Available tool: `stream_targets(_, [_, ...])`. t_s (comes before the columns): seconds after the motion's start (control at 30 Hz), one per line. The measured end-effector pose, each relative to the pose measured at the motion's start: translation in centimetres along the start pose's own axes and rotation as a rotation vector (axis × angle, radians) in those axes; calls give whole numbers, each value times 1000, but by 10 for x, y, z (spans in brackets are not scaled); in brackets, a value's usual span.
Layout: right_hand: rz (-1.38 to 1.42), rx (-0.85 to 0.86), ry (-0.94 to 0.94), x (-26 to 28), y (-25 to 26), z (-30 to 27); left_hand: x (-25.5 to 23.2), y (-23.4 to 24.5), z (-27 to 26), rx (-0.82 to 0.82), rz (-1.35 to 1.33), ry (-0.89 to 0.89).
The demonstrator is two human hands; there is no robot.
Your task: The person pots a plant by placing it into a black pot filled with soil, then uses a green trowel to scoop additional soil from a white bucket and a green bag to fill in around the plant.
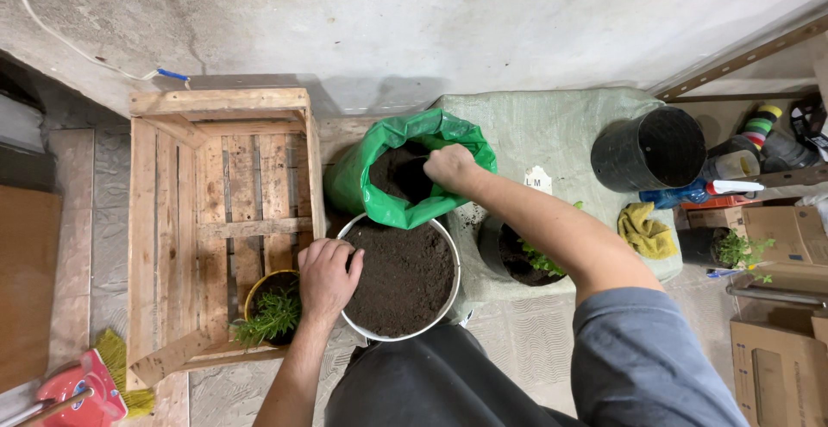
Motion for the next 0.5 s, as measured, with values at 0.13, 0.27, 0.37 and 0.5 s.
stream_targets(0.13, [164,140,-133,-4,-8,6,-1,1,2,-7,-2,1])
stream_targets(0.27, [381,304,-214,-2,18,-5,1,-2,2,-27,-2,-8])
stream_targets(0.37, [582,285,-234,12,37,-11,-2,0,3,-21,-2,-7])
stream_targets(0.5, [867,214,-223,34,70,-20,0,-1,1,-21,2,-1])
Point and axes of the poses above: each hand's wrist, its own z-axis towards the middle knuckle, its own y-axis out of the back of the hand, x = y × z, the point moved 2 cm from there along z, towards the middle knuckle, and after that the axes turned 1 degree about y, right-handed, at the moved point
